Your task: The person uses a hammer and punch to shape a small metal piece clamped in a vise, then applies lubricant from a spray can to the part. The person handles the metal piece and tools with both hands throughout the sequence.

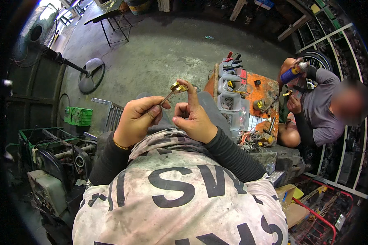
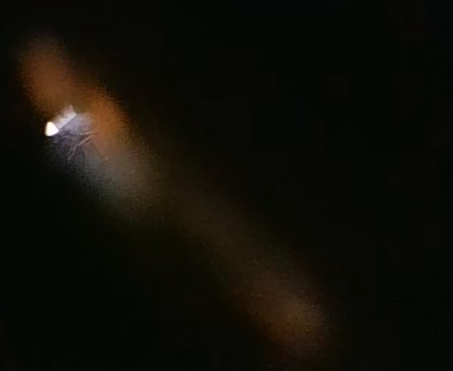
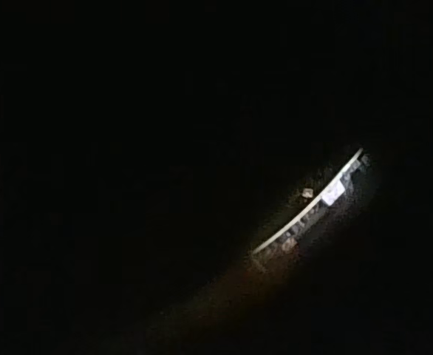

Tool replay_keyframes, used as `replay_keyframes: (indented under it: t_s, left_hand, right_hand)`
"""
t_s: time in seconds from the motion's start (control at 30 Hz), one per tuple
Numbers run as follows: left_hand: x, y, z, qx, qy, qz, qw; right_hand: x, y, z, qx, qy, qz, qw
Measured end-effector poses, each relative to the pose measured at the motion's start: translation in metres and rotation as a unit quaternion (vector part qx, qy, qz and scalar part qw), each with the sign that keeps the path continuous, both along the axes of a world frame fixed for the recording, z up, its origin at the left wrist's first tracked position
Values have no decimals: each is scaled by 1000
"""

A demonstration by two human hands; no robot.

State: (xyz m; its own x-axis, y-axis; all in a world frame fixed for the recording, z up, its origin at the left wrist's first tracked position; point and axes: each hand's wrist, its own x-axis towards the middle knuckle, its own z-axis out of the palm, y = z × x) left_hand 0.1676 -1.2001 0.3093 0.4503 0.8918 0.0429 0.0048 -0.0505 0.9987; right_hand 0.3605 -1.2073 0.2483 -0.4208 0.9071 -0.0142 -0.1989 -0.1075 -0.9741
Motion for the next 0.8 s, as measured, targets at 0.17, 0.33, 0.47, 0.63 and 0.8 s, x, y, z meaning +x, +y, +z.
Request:
replay_keyframes:
  t_s: [0.17, 0.33, 0.47, 0.63, 0.8]
  left_hand:
    - [5, -1, -9, -42, -2, 11, 999]
    - [6, 2, -25, -70, 25, 10, 997]
    - [7, 2, -35, -58, 34, 29, 997]
    - [4, 6, -29, -39, 65, 41, 996]
    - [4, 4, -30, -40, 42, 35, 998]
  right_hand:
    - [9, 5, 26, -157, 186, 66, 968]
    - [18, 9, 41, -185, 484, 44, 854]
    - [18, 1, 68, -103, 21, 140, 985]
    - [-6, -13, 64, 130, -272, 183, 936]
    - [3, -5, 55, 179, -204, 181, 945]
